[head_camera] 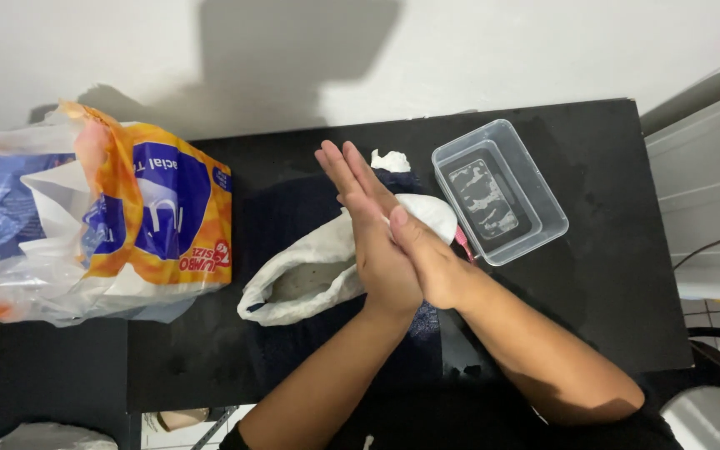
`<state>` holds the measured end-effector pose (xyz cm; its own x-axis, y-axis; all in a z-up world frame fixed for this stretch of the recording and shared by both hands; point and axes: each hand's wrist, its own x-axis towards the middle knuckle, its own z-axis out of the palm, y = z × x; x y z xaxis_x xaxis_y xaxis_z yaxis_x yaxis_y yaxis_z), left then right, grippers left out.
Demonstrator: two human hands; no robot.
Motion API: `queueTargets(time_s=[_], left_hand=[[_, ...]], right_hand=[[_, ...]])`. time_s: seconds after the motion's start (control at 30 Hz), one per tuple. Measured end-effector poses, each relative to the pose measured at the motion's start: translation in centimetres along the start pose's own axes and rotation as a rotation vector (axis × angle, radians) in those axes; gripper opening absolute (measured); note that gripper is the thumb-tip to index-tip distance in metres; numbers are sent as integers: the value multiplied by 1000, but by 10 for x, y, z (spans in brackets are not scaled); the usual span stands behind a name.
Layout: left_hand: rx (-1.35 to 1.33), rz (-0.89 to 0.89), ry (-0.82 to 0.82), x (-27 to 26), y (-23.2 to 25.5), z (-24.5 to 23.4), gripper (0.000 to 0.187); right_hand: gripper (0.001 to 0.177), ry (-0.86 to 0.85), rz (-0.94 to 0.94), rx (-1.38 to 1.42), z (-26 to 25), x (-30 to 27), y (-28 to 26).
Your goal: Wrapping a damp white sneaker with tissue paper to prevent yellowing during the drying process.
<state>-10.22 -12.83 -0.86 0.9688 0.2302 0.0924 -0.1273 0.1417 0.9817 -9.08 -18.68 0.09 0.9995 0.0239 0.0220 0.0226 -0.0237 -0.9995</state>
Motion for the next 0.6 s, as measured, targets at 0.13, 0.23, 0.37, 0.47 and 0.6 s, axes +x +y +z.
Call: queueTargets(time_s=[0.13,0.23,0.37,0.47,0.6], left_hand=[[-95,-53,-117,5,11,-9,80],[-41,-137,-155,5,19,-16,92],[-83,-90,-90,0,19,-16,92],[82,-46,-107,-2,8,-14,72],[-22,-105,-67,-3,16,-6,71]], right_hand=[[28,-29,-17,15,-3,0,-1],[27,-51,-27,33,-5,2,-1],[27,-87,-39,51,-11,3,-2],[28,-111,-45,60,-10,5,-3],[29,-131,-57,68,-13,-2,-3]])
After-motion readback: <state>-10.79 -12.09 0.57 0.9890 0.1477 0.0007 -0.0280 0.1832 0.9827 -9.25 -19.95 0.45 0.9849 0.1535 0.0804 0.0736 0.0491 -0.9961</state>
